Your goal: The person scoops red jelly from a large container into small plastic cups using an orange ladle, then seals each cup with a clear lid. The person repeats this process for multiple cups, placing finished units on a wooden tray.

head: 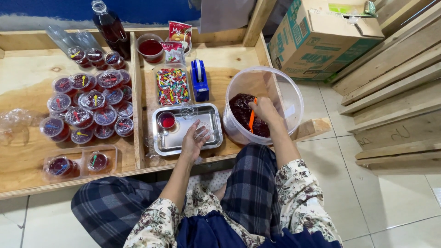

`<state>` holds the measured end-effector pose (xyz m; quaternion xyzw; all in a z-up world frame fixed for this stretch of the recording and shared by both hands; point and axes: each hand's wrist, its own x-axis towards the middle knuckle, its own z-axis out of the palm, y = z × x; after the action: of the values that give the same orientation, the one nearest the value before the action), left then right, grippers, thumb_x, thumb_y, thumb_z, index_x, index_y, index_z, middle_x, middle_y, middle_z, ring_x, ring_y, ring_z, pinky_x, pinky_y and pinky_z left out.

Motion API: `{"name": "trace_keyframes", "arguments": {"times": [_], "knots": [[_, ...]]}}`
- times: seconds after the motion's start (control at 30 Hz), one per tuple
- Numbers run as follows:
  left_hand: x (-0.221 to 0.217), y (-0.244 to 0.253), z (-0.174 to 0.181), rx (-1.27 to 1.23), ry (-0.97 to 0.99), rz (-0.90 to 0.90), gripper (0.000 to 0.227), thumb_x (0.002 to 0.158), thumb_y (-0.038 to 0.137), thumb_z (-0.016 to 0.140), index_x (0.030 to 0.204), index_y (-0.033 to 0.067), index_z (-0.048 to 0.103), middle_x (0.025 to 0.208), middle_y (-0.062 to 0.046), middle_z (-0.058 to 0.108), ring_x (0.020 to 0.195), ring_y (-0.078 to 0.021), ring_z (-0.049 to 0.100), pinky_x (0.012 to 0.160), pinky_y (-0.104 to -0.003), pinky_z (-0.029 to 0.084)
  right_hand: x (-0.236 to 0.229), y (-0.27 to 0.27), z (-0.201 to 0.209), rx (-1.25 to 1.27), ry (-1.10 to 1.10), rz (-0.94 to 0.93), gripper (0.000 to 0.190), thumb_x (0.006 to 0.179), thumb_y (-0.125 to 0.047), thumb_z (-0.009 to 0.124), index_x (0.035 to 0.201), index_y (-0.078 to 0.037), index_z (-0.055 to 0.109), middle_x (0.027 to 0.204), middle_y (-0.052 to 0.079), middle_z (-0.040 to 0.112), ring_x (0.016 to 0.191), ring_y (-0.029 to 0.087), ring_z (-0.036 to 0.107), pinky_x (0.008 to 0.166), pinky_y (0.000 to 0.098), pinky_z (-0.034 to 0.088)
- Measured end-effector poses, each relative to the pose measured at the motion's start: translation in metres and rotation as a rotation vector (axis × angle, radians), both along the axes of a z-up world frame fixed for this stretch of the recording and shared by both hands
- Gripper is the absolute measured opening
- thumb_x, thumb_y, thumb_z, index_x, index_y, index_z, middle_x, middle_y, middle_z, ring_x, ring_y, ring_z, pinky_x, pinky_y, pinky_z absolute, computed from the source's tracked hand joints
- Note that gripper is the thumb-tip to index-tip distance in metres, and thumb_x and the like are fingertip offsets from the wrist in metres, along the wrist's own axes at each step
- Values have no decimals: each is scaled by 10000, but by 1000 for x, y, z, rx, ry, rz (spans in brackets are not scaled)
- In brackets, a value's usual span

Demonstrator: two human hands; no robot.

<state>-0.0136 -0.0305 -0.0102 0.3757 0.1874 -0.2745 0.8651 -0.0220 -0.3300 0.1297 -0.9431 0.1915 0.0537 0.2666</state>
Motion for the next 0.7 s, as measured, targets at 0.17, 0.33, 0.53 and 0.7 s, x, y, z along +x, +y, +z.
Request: {"name": "trace_keyframes", "arguments": {"times": [0.17,0.33,0.53,0.7], "knots": [[-2,4,8,14,-6,6,402,1044,328,522,1416,194,594,1222,-167,590,1146,-308,644,963,-454,601,14,-15,-36,-153,-164,7,408,954,-359,672,907,45,704,847,305,690,921,488,696,775,556,578],[-1,3,-1,8,-2,8,398,1047,330,520,1414,197,596,1229,-169,588,1155,-314,641,965,-458,598,7,1,-16,-116,-173,40,432,963,-390,644,905,32,711,884,323,693,969,509,669,828,586,549],[-1,1,-4,-1,-6,0,401,1043,328,532,1416,196,599,1246,-178,597,1162,-320,645,967,-463,595,8,-10,-19,260,-57,-2,290,924,-333,664,1031,-83,768,702,144,736,571,190,727,642,297,585],[0,4,-2,4,-5,8,390,1038,328,532,1400,202,609,1213,-159,620,1109,-289,670,939,-444,617,0,-1,-7,252,-37,22,277,917,-322,702,914,-57,779,615,131,703,463,209,682,567,319,562]]}}
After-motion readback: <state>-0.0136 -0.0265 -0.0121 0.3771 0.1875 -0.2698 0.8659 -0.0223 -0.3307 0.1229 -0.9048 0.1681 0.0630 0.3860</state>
